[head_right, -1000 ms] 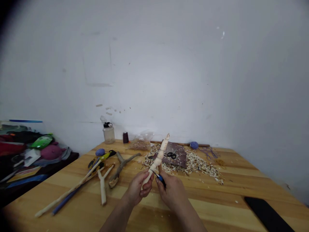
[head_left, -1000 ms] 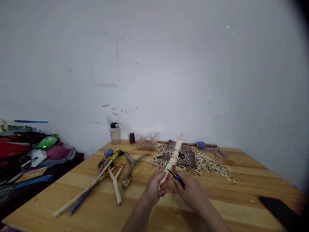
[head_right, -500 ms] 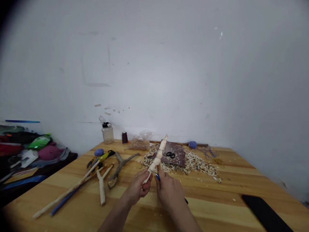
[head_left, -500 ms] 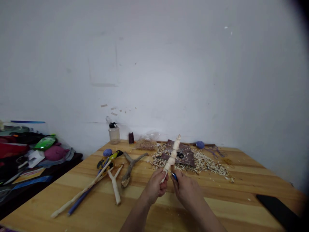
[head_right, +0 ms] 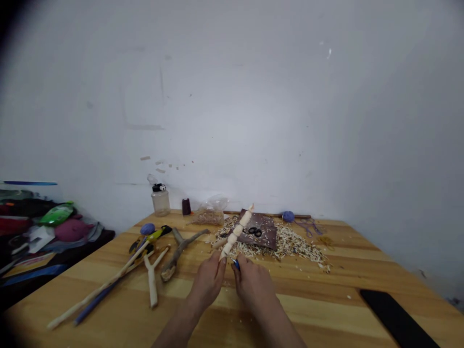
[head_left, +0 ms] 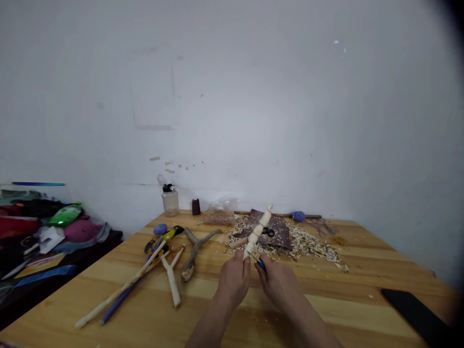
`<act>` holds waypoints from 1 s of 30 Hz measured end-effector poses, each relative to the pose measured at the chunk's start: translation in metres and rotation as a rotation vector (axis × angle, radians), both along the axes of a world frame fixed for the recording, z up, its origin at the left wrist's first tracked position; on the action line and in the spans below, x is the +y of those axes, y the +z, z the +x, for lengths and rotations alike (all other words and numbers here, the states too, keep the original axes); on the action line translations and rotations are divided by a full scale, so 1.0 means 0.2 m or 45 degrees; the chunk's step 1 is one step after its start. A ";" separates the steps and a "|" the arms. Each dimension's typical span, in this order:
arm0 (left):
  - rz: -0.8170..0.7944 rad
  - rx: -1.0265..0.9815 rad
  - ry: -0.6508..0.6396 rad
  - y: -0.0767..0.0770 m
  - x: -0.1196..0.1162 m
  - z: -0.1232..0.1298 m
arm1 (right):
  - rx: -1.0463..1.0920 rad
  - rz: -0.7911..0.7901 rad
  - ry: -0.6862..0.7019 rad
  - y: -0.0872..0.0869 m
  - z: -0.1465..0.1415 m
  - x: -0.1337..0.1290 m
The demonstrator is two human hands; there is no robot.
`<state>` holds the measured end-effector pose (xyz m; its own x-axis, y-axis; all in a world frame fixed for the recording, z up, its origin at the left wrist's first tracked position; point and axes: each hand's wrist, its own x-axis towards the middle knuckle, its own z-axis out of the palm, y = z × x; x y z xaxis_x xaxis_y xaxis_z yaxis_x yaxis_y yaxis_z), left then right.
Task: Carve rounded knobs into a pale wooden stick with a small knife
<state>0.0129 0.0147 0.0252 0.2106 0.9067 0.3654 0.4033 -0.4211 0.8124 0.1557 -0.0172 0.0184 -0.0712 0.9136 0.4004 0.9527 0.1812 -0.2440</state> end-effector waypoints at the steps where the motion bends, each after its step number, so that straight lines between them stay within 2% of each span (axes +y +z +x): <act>1: -0.033 -0.089 -0.018 -0.01 0.00 0.01 | 0.049 0.008 0.032 0.00 0.01 0.00; 3: -0.250 -0.362 -0.178 -0.03 0.01 0.02 | 0.236 0.026 0.152 -0.01 0.03 0.01; 6: -0.639 -0.758 -0.468 -0.04 0.01 0.02 | 0.726 0.045 0.354 -0.01 0.03 0.02; 9: -0.738 -0.936 -0.595 -0.04 0.01 0.02 | 1.150 0.011 0.390 0.01 0.01 0.02; 12: -0.713 -0.934 -0.600 -0.06 0.01 0.03 | 1.319 -0.054 0.319 0.04 -0.03 0.00; 16: -0.586 -0.829 -0.464 -0.08 -0.02 0.07 | 1.450 -0.131 0.231 0.05 -0.05 0.00; 19: -0.576 -0.816 -0.436 -0.10 -0.03 0.08 | 1.541 -0.205 0.310 0.03 -0.03 0.00; 23: -0.641 -0.877 -0.513 -0.12 -0.02 0.07 | 1.612 -0.291 0.402 0.01 -0.01 0.01; 27: -0.660 -0.877 -0.463 -0.12 -0.02 0.07 | 1.599 -0.270 0.382 0.02 -0.03 0.00; 30: -0.642 -0.855 -0.462 -0.10 -0.02 0.08 | 1.489 -0.218 0.309 0.02 -0.03 0.00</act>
<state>0.0281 0.0099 0.0044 0.4001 0.9118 0.0927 -0.3081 0.0386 0.9506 0.1493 -0.0164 0.0229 0.0767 0.9743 0.2120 0.0849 0.2055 -0.9750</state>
